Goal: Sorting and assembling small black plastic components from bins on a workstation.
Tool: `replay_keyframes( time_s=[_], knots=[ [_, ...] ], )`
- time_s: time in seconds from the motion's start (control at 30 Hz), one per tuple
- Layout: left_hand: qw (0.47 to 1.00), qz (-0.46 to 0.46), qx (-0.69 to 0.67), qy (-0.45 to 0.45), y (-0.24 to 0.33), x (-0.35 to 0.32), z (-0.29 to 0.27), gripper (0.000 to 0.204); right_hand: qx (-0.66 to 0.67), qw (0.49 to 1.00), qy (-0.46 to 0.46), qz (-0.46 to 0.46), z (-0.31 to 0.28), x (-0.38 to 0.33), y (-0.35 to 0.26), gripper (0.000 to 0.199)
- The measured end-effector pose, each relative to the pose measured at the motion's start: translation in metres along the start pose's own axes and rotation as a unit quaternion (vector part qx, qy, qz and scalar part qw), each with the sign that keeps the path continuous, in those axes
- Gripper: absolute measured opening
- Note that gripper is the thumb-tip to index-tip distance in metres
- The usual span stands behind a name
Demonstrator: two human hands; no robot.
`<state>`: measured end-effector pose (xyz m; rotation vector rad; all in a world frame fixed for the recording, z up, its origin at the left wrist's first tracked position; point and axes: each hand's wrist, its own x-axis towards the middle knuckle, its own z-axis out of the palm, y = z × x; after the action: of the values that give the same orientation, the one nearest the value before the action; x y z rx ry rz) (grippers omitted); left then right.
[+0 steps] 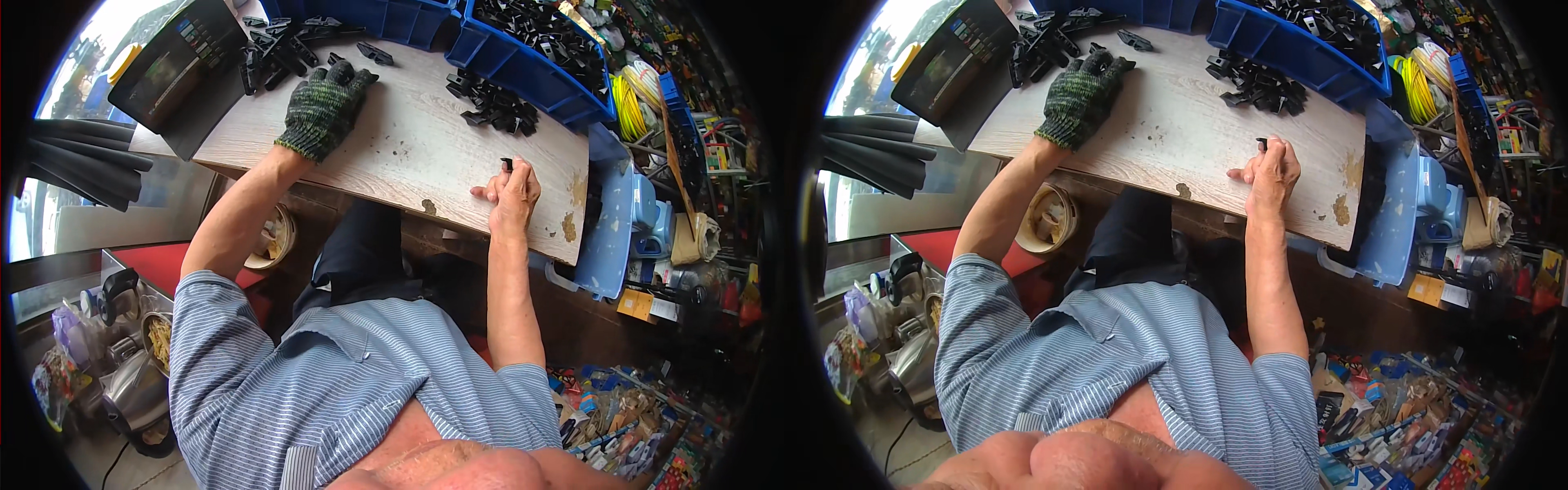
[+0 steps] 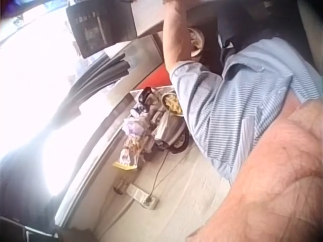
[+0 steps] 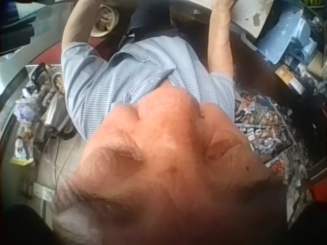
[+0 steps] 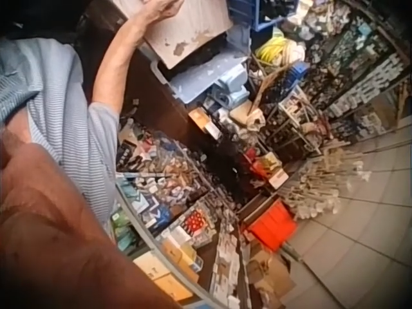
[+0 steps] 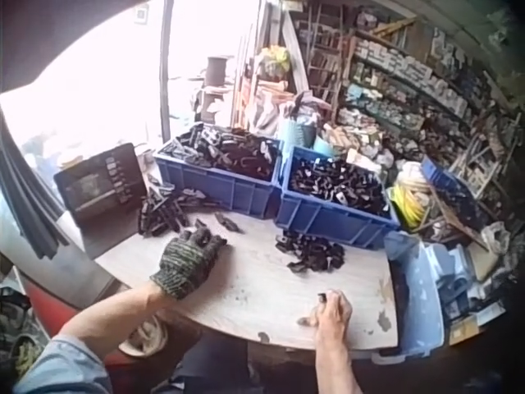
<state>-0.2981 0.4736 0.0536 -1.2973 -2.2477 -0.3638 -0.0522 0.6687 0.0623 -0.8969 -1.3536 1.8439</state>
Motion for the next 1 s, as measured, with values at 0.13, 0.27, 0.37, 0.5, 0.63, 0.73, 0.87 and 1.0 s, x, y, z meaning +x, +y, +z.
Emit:
replay_keyframes(
  time_s=[0.13, 0.27, 0.37, 0.5, 0.63, 0.73, 0.87, 1.0],
  knots=[
    [0.999, 0.008, -0.038, -0.031, 0.013, -0.011, -0.014, 0.038, -0.003, 1.000, -0.006, -0.008, -0.003, 0.000, 0.001, 0.031],
    [0.996, 0.012, -0.087, -0.032, 0.011, -0.017, -0.011, 0.037, -0.007, 1.000, -0.018, -0.010, -0.006, 0.000, 0.001, 0.035],
    [0.995, -0.009, -0.103, -0.006, 0.000, -0.022, 0.003, 0.033, -0.002, 1.000, -0.014, 0.000, -0.004, 0.000, 0.001, 0.036],
    [0.995, -0.052, -0.077, -0.019, -0.001, -0.018, 0.003, 0.025, -0.002, 1.000, -0.006, 0.005, -0.004, -0.001, -0.001, 0.037],
    [0.989, -0.106, -0.043, -0.093, 0.022, -0.011, -0.016, 0.024, 0.007, 1.000, 0.011, 0.018, -0.003, -0.002, -0.003, 0.038],
    [0.983, -0.121, -0.111, -0.077, 0.033, -0.009, -0.016, 0.022, 0.005, 1.000, 0.013, 0.019, -0.002, -0.001, -0.003, 0.037],
    [0.980, -0.028, -0.163, -0.108, 0.057, -0.001, -0.022, 0.022, 0.000, 1.000, 0.022, 0.022, 0.003, -0.002, -0.005, 0.036],
    [0.964, -0.037, -0.161, -0.209, 0.074, 0.009, -0.036, 0.019, -0.006, 1.000, 0.021, 0.011, 0.003, -0.003, -0.004, 0.034]
  ],
)
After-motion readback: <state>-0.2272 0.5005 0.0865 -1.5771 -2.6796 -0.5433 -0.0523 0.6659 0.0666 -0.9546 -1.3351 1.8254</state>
